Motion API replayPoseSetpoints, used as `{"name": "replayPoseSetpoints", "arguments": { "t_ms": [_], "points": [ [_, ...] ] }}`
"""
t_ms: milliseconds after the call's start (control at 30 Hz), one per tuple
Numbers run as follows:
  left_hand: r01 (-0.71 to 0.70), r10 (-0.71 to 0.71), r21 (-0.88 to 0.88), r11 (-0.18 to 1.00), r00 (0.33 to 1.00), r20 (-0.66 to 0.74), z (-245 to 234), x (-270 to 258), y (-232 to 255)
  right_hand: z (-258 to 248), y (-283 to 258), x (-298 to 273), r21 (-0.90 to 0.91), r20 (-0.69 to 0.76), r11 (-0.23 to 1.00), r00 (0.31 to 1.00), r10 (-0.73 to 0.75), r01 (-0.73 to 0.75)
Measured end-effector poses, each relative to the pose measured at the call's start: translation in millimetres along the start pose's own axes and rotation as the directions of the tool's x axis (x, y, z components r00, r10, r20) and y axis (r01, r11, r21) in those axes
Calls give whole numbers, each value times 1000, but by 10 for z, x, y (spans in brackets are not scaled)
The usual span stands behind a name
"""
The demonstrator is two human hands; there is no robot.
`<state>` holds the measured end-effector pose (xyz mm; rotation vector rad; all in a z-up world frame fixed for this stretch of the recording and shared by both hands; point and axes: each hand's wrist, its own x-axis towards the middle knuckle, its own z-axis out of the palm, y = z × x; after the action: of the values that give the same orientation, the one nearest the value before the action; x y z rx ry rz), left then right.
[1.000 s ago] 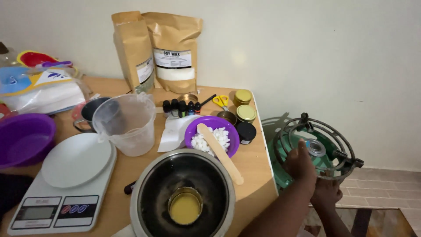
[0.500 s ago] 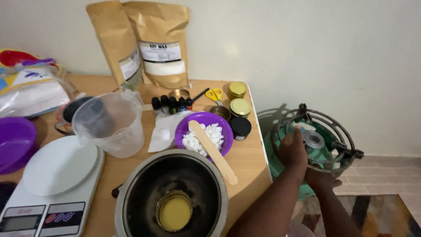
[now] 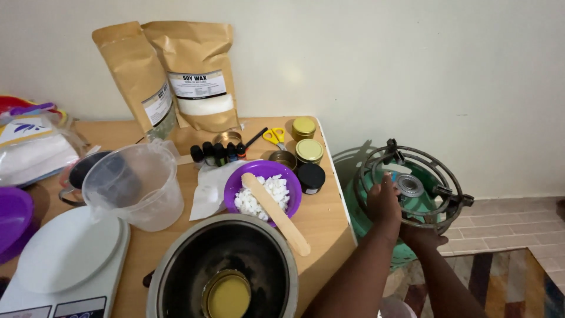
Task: Melting wax flakes in a double boiler on a gas stove for candle making.
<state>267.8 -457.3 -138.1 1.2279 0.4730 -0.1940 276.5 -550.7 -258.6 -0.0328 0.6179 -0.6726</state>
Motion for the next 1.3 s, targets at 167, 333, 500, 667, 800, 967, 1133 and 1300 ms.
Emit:
{"name": "replayPoseSetpoints", "arguments": {
  "t_ms": [167,333,500,667,800,967,1133,1300],
  "points": [
    [-5,5,-54,999,1000,0,26,95,-77,235,75,-155,122,-28,992,999,-41,44],
    [11,-10,-37,999,1000,14,-18,1,-3,-3,20,306,2,-7,1000,1000,19,-19],
    [31,-29,-48,998,999,23,-46,-36,30,-128,218,329,80,18,973,976,-218,216],
    [16,-15,-42,999,1000,18,23,87,-75,-329,-33,848,-27,24,997,998,-66,66],
    [21,-20,-31,999,1000,22,19,60,-62,-323,-53,847,-179,35,978,995,-97,102],
    [26,-24,-62,998,999,41,39,96,-86,-293,-43,799,-593,96,781,980,-175,197],
    [31,-29,-47,998,999,39,38,75,-64,-277,-82,760,-820,161,515,964,-212,250],
    [26,-25,-29,999,999,46,-11,7,-13,-257,-92,694,-944,233,182,946,-225,276]
  ]
}}
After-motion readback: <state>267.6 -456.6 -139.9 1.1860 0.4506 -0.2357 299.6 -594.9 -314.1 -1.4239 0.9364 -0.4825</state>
